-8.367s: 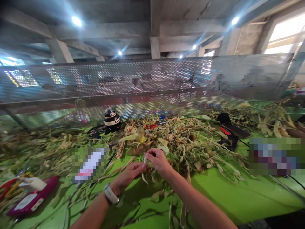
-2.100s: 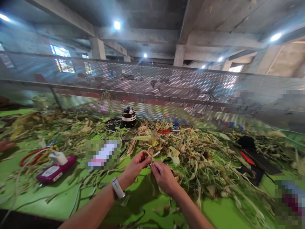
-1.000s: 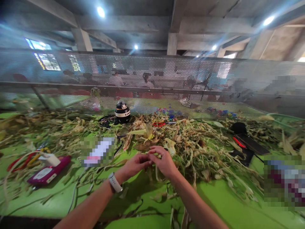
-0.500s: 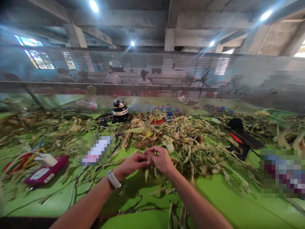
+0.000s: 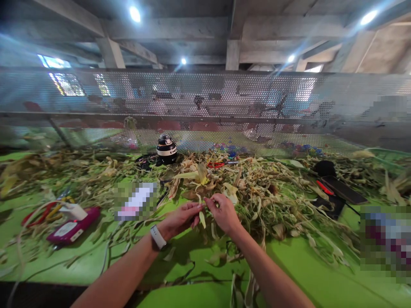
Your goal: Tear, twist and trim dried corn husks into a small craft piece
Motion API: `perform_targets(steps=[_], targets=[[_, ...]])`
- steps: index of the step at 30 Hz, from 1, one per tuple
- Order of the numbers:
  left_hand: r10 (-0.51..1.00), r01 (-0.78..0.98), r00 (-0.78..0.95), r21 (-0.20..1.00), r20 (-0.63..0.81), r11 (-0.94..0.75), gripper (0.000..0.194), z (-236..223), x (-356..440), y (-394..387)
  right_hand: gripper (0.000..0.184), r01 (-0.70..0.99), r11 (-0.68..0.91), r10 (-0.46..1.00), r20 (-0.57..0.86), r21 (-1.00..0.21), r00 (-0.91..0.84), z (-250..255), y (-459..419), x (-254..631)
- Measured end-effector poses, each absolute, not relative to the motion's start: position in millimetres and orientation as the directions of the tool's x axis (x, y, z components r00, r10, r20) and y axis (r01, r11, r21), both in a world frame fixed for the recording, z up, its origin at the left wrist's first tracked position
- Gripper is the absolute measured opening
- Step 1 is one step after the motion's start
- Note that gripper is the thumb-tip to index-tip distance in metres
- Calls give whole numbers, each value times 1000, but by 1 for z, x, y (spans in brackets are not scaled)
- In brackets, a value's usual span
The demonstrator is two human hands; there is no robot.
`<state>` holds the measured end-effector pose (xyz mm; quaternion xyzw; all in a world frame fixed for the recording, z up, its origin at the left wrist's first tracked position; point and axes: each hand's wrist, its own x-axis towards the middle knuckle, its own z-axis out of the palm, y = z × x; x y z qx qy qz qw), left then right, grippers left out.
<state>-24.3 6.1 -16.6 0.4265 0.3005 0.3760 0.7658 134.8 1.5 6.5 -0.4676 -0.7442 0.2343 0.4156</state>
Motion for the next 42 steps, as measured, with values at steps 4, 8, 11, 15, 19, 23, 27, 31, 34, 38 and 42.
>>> perform_targets(steps=[4,8,11,15,19,23,27,31,34,38,42], targets=[[841,-414,518,813,-158,408,25,-10,-25,4,44,382,370,928,318,-847,-195,2,5,137],[855,-597,490,649,-171,472,17,-2,-29,2,37,279,334,942,331,-900,-60,4,5,142],[861,-652,489,599,-138,465,13,0,-30,0,36,206,342,939,328,-917,-103,9,1,142],[857,-676,505,570,-104,467,13,-1,-28,1,37,129,291,934,253,-948,-253,9,-5,136],[874,-693,473,564,-115,449,23,-3,-27,2,37,90,226,952,201,-970,-231,6,-5,133],[905,-723,423,582,-51,371,24,-4,-25,2,40,60,176,971,163,-983,-177,7,-2,132],[915,-699,402,639,-17,320,21,-4,-24,1,39,-11,90,985,90,-996,-145,6,1,133],[941,-708,332,640,-73,299,19,-1,-22,3,37,-63,35,999,33,-997,20,4,9,144],[977,-764,202,613,-69,201,24,-2,-19,6,35,36,208,932,210,-977,295,8,11,152],[991,-753,114,657,74,38,23,-7,-13,6,30,212,305,946,321,-928,46,10,-1,141],[974,-680,216,726,64,104,31,-6,-9,-1,32,317,327,913,210,-890,-349,-5,-14,117]])
